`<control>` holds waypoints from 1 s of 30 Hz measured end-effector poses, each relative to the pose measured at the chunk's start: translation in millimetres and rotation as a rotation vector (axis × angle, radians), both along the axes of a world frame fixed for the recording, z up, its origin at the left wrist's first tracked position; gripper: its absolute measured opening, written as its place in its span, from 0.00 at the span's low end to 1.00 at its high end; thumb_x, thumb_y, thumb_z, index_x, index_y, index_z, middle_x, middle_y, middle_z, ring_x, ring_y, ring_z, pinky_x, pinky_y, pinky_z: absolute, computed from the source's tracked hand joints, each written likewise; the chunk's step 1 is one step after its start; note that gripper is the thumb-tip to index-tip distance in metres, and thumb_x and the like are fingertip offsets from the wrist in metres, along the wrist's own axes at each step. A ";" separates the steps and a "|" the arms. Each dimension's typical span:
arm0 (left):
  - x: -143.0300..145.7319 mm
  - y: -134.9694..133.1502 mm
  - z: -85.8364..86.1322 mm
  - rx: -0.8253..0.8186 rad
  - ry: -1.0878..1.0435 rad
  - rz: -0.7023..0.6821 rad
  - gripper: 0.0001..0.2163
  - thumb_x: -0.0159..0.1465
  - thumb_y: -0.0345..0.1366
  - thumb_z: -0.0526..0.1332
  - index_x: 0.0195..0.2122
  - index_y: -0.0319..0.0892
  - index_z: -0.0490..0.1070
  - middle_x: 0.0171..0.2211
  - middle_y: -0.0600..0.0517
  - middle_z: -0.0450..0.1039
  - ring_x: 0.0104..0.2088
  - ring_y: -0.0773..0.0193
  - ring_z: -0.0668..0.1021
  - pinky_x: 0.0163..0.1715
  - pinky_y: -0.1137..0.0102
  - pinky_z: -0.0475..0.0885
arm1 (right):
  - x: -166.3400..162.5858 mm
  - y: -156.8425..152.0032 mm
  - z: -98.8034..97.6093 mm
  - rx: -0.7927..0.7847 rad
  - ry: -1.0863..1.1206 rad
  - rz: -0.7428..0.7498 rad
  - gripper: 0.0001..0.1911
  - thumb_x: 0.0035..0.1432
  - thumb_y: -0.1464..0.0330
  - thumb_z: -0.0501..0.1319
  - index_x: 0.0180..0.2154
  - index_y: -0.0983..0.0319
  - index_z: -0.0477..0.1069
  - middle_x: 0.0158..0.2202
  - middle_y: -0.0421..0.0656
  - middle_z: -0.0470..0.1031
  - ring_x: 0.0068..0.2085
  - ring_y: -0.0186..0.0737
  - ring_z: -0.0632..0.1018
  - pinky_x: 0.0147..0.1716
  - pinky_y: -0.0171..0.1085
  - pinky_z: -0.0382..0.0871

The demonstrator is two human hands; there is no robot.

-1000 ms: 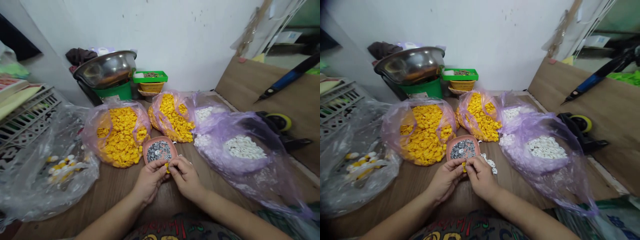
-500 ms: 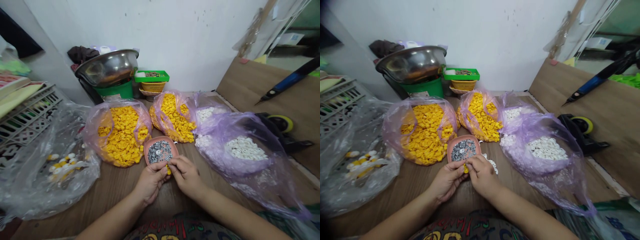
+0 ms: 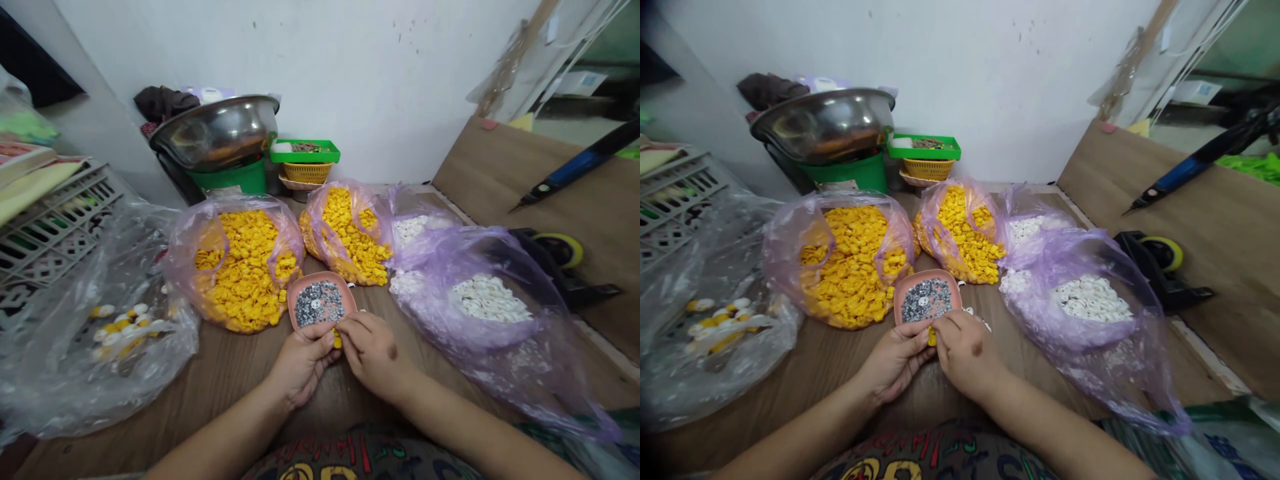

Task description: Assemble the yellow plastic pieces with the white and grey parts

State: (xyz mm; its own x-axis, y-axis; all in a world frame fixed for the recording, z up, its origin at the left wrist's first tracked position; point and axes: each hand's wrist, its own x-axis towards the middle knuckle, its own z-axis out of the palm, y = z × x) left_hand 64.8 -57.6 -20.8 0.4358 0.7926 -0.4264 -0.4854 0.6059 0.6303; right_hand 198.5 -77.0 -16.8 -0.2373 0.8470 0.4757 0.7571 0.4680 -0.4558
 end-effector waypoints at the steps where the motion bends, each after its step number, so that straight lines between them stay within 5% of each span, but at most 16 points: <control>1: -0.2 0.1 -0.5 0.000 0.003 0.003 0.13 0.38 0.33 0.72 0.27 0.35 0.77 0.24 0.48 0.76 0.25 0.71 0.74 0.28 0.77 0.70 | 0.6 -0.1 0.4 0.011 -0.010 -0.005 0.08 0.53 0.75 0.53 0.30 0.63 0.70 0.28 0.45 0.72 0.31 0.38 0.71 0.32 0.36 0.65; 8: -1.9 3.2 -2.3 -0.050 -0.012 0.081 0.12 0.40 0.28 0.71 0.28 0.35 0.76 0.29 0.48 0.77 0.27 0.70 0.76 0.29 0.77 0.71 | 6.5 1.2 13.8 -0.040 -0.166 0.104 0.12 0.49 0.78 0.55 0.36 0.62 0.72 0.33 0.46 0.74 0.32 0.40 0.71 0.29 0.38 0.65; 15: -1.8 4.7 1.9 -0.066 -0.032 0.096 0.12 0.45 0.26 0.68 0.32 0.38 0.72 0.25 0.50 0.77 0.24 0.68 0.77 0.23 0.77 0.72 | 13.3 21.8 14.1 -0.253 0.241 0.144 0.12 0.53 0.76 0.53 0.35 0.62 0.73 0.34 0.45 0.75 0.36 0.36 0.75 0.37 0.37 0.70; 20: -0.9 6.2 4.6 -0.105 0.001 0.115 0.08 0.51 0.22 0.62 0.31 0.37 0.70 0.22 0.50 0.75 0.21 0.68 0.77 0.20 0.77 0.72 | 16.2 37.3 13.2 -0.344 0.188 0.017 0.12 0.51 0.76 0.53 0.33 0.61 0.73 0.33 0.43 0.74 0.35 0.37 0.76 0.37 0.38 0.70; 27: -0.1 6.8 6.9 -0.167 0.023 0.220 0.08 0.54 0.19 0.56 0.32 0.35 0.71 0.24 0.50 0.74 0.21 0.72 0.75 0.21 0.80 0.72 | -2.5 12.3 9.9 -0.168 0.184 -0.036 0.12 0.52 0.76 0.52 0.36 0.63 0.70 0.34 0.46 0.74 0.38 0.38 0.75 0.38 0.37 0.69; 30: -3.7 9.8 9.9 -0.161 -0.003 0.268 0.10 0.55 0.19 0.55 0.34 0.36 0.72 0.27 0.50 0.74 0.22 0.73 0.74 0.23 0.80 0.72 | -1.6 0.2 3.7 -0.262 0.082 0.028 0.07 0.51 0.76 0.55 0.31 0.62 0.70 0.30 0.44 0.73 0.33 0.37 0.74 0.33 0.34 0.69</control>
State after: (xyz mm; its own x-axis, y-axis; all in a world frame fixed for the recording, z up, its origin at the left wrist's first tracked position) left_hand 61.1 -47.8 -10.9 0.2216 0.8021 -0.5546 -0.6430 0.5477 0.5353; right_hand 196.9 -76.8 -13.1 -0.2317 0.9373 0.2602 0.7011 0.3463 -0.6233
